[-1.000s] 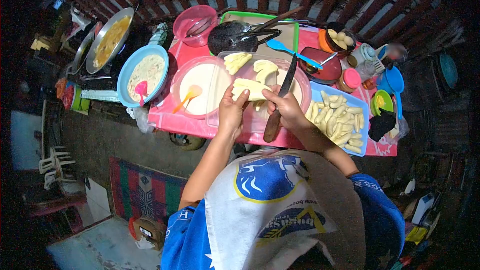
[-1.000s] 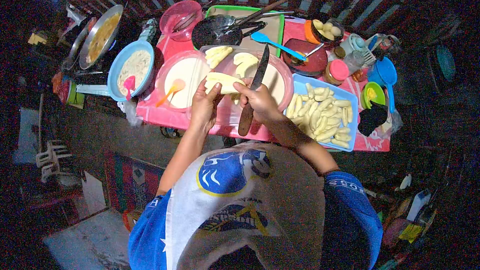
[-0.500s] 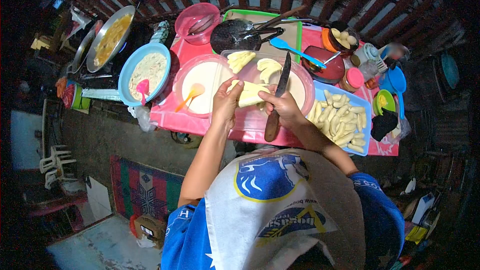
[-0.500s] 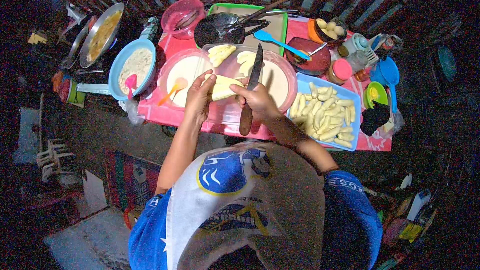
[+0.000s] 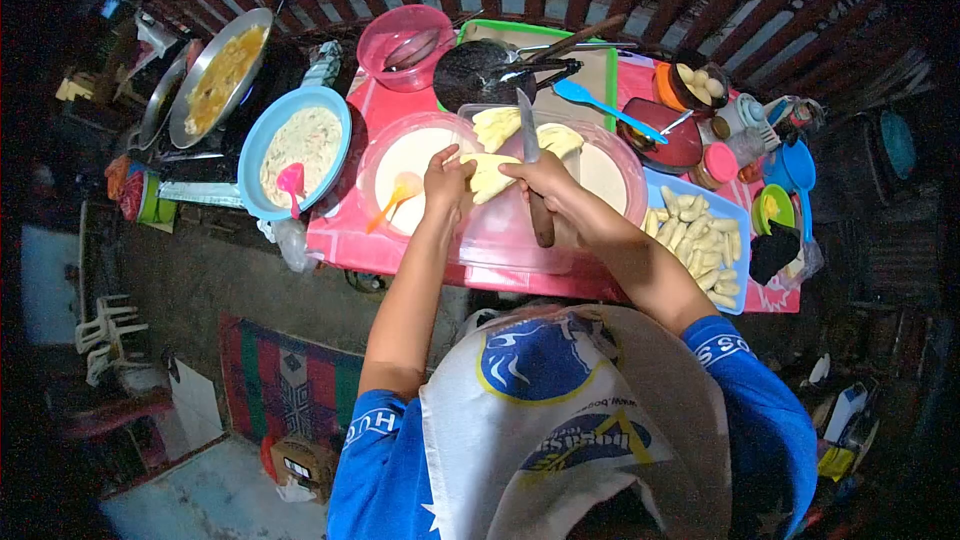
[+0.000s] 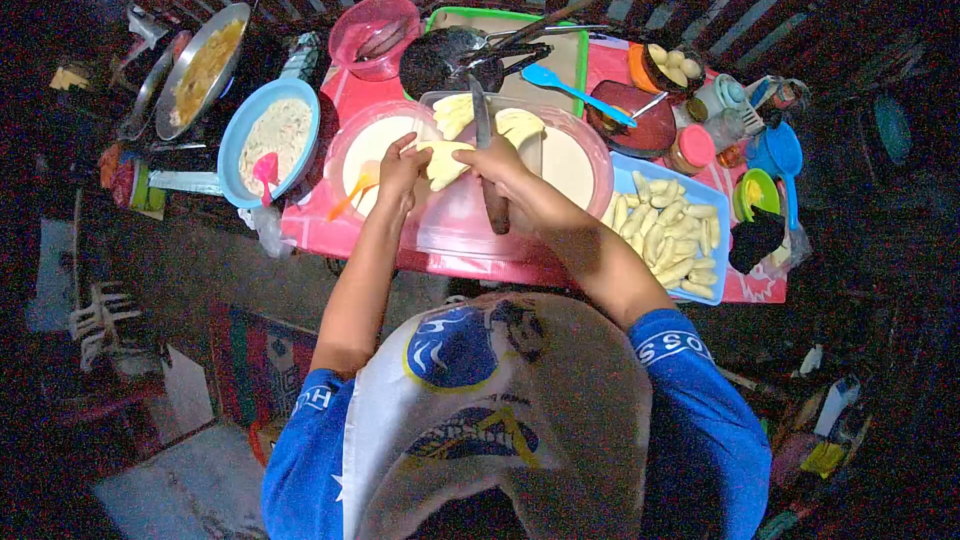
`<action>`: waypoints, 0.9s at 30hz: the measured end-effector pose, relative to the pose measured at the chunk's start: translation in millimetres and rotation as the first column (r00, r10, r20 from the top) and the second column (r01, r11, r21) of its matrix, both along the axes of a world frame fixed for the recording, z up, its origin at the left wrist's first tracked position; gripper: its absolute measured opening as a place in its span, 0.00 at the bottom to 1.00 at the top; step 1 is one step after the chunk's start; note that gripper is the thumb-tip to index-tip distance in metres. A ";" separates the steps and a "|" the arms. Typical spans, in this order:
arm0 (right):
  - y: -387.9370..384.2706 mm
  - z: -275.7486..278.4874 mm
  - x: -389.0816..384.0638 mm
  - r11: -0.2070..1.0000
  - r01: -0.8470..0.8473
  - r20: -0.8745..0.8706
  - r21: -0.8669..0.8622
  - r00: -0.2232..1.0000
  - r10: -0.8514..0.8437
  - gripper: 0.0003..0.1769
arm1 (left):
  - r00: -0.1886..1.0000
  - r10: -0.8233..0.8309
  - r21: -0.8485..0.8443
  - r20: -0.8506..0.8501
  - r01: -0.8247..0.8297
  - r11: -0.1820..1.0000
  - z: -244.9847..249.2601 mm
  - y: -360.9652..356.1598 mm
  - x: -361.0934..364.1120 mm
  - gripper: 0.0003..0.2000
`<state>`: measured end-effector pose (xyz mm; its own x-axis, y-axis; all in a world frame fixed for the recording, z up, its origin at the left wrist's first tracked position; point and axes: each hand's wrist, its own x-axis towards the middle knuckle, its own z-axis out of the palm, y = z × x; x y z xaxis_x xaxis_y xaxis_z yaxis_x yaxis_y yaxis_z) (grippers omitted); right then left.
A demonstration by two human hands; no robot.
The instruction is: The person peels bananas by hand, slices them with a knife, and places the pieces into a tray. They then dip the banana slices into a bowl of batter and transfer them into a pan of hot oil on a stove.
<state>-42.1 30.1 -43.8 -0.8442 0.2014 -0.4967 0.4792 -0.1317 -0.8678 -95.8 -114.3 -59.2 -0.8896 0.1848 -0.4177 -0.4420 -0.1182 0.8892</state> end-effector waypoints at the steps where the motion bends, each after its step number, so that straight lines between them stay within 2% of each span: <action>1: -0.6 -1.4 -6.4 0.989 -0.032 0.024 0.142 0.999 0.029 0.11 | 1.000 -0.001 0.001 0.003 0.001 1.000 -2.4 0.0 -3.5 0.24; 2: -1.2 -6.8 -14.2 0.951 -0.045 -0.004 0.307 0.999 0.049 0.13 | 0.998 -0.003 -0.044 -0.058 0.000 0.999 -6.9 0.0 -7.0 0.24; 3: 0.4 -11.9 -17.7 0.950 -0.043 -0.002 0.308 0.999 0.046 0.13 | 0.993 -0.008 -0.088 -0.119 -0.003 0.996 -11.5 -0.3 -9.5 0.23; 4: 2.6 -17.0 -20.6 0.905 -0.082 0.018 0.418 0.996 0.083 0.14 | 0.993 -0.012 -0.086 -0.117 0.002 0.996 -16.3 -1.2 -10.6 0.23; 5: 3.1 -17.0 -22.4 0.845 -0.120 0.042 0.521 0.992 0.115 0.17 | 0.971 -0.050 -0.195 -0.233 0.003 0.981 -19.8 -2.2 -9.9 0.21; 6: 3.5 -17.2 -23.9 0.845 -0.117 0.044 0.522 0.993 0.110 0.17 | 0.935 -0.100 -0.301 -0.341 -0.008 0.954 -23.1 -3.3 -8.4 0.19; 7: 4.1 -17.2 -25.2 0.754 -0.157 0.062 0.637 0.986 0.153 0.19 | 0.934 -0.105 -0.301 -0.340 -0.002 0.954 -26.2 -4.6 -6.3 0.19; 8: 4.6 -16.7 -25.4 0.647 -0.192 0.086 0.738 0.978 0.191 0.22 | 0.837 -0.203 -0.432 -0.508 -0.044 0.901 -22.5 -5.6 -1.8 0.16; 9: 4.7 -16.5 -24.9 0.648 -0.187 0.087 0.738 0.979 0.184 0.22 | 0.702 -0.319 -0.542 -0.637 -0.114 0.833 -18.7 -6.6 3.8 0.14; 10: 4.8 -16.4 -24.9 0.580 -0.221 0.109 0.784 0.969 0.222 0.23 | 0.762 -0.375 -0.571 -0.528 0.009 0.821 -14.9 -8.3 10.6 0.12; 11: 3.7 -11.3 -23.7 0.509 -0.253 0.136 0.823 0.957 0.256 0.25 | 0.758 -0.386 -0.572 -0.527 0.020 0.820 -14.8 -10.0 15.4 0.12; 13: 0.5 -3.1 -18.3 0.500 -0.230 0.129 0.835 0.965 0.227 0.23 | 0.572 -0.537 -0.711 -0.619 -0.118 0.693 -15.4 -11.0 23.4 0.11; 14: -0.2 4.1 -14.2 0.539 -0.229 0.127 0.810 0.967 0.219 0.20 | 0.557 -0.553 -0.717 -0.620 -0.115 0.688 -19.0 -10.9 23.9 0.11; 15: 3.8 6.9 -8.6 0.572 -0.211 0.057 0.792 0.960 0.276 0.22 | 0.508 -0.546 -0.690 -0.666 -0.141 0.710 -22.8 -11.3 23.7 0.10; 16: 7.1 8.8 -2.8 0.554 -0.217 0.057 0.804 0.955 0.292 0.21 | 0.468 -0.585 -0.715 -0.663 -0.161 0.681 -26.5 -10.9 19.9 0.11; 17: 11.3 22.5 9.2 0.537 -0.225 0.060 0.813 0.950 0.307 0.20 | 0.439 -0.565 -0.681 -0.699 -0.166 0.713 -24.1 -10.3 19.3 0.12; 18: 20.9 35.4 26.3 0.566 -0.288 0.114 0.773 0.940 0.322 0.19 | 0.460 -0.629 -0.746 -0.627 -0.120 0.655 -8.6 -6.6 19.6 0.13; 19: 28.3 43.1 41.0 0.593 -0.346 0.157 0.728 0.925 0.347 0.18 | 0.518 -0.480 -0.624 -0.708 -0.141 0.768 -3.7 -0.8 24.2 0.14; 20: 40.0 39.9 65.5 0.640 -0.237 -0.013 0.731 0.933 0.360 0.18 | 0.508 -0.489 -0.624 -0.709 -0.129 0.771 1.2 5.9 26.4 0.14; 21: 49.1 37.8 89.0 0.773 -0.199 -0.088 0.603 0.946 0.312 0.18 | 0.502 -0.496 -0.625 -0.709 -0.121 0.771 6.7 14.3 28.8 0.14; 22: 58.9 30.2 116.3 0.846 -0.139 -0.173 0.514 0.950 0.261 0.16 | 0.494 -0.506 -0.625 -0.707 -0.102 0.774 16.2 27.8 34.8 0.14; 24: 83.5 25.7 170.5 0.929 -0.316 -0.029 0.190 0.945 0.327 0.13 | 0.616 -0.430 -0.416 -0.660 0.176 0.892 34.3 62.8 55.8 0.13; 26: 93.5 2.2 224.8 0.995 -0.097 0.074 -0.012 0.992 0.098 0.11 | 0.610 -0.514 -0.352 -0.603 0.374 0.858 37.7 101.4 79.5 0.12; 27: 95.9 1.2 245.9 0.996 -0.085 0.073 -0.014 0.994 0.086 0.11 | 0.590 -0.562 -0.311 -0.580 0.477 0.822 38.6 123.9 90.9 0.12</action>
<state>203.8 125.9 -42.7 -0.8191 0.1244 -0.5599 0.5515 -0.0972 -0.8285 -4.8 9.6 -20.5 -0.7087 0.6907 0.1437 0.2621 0.0686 0.9626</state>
